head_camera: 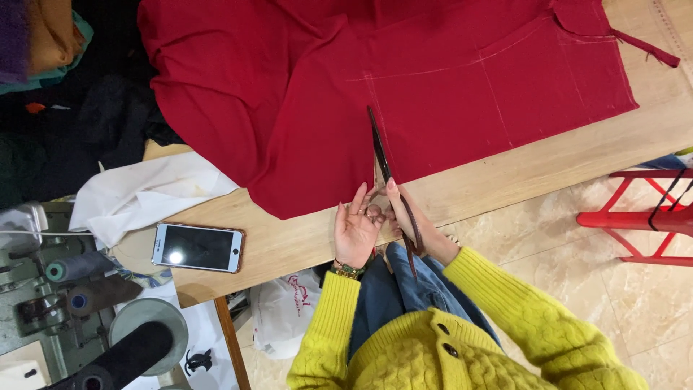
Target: Cutting red fabric along a pattern line with scissors and then folding and smoothing the pieces to organize them on a wooden table.
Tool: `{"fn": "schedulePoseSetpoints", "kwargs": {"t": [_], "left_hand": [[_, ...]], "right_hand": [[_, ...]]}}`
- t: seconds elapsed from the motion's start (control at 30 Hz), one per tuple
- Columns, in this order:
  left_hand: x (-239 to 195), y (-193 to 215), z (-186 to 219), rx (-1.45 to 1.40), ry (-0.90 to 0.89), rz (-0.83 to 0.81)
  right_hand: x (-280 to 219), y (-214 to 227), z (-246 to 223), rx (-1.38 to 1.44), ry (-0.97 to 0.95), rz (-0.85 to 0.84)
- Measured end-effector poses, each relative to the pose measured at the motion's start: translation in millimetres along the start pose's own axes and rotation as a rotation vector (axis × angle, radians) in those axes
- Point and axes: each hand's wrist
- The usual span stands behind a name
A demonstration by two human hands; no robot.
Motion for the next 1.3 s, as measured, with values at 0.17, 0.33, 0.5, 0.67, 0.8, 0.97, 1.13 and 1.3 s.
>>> {"fn": "schedulePoseSetpoints", "kwargs": {"t": [0.17,0.33,0.5,0.67,0.8,0.97,1.13,1.3], "left_hand": [[0.0,2.8,-0.3,-0.047,0.006,-0.02],[-0.6,-0.6,-0.1,-0.074,0.002,-0.004],[-0.4,3.0,-1.2,-0.125,-0.005,-0.015],[1.8,7.3,-2.3,-0.15,-0.005,-0.016],[-0.7,8.1,-2.5,-0.155,-0.001,-0.016],[0.0,9.0,-2.0,-0.158,0.006,-0.021],[0.6,9.4,-2.5,-0.166,0.006,-0.034],[0.5,9.9,-1.7,-0.167,0.02,-0.04]], "right_hand": [[20.2,-0.6,-3.6,0.001,0.012,-0.02],[33.1,-0.6,-3.7,-0.004,0.006,-0.04],[17.9,-8.2,-19.9,0.067,-0.029,-0.017],[32.0,-4.5,-18.0,0.062,-0.021,-0.032],[30.3,-6.6,-31.9,0.049,0.0,-0.05],[53.9,-4.3,-27.1,0.06,0.019,-0.054],[48.4,-8.6,-33.7,0.098,0.032,-0.042],[52.1,-7.6,-35.5,0.072,0.039,-0.035]]}}
Point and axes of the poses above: each hand's wrist, its own x-axis towards the middle knuckle, its own y-axis out of the back of the hand, z = x × y, and after that the axes turned 4 degrees about x, right-handed
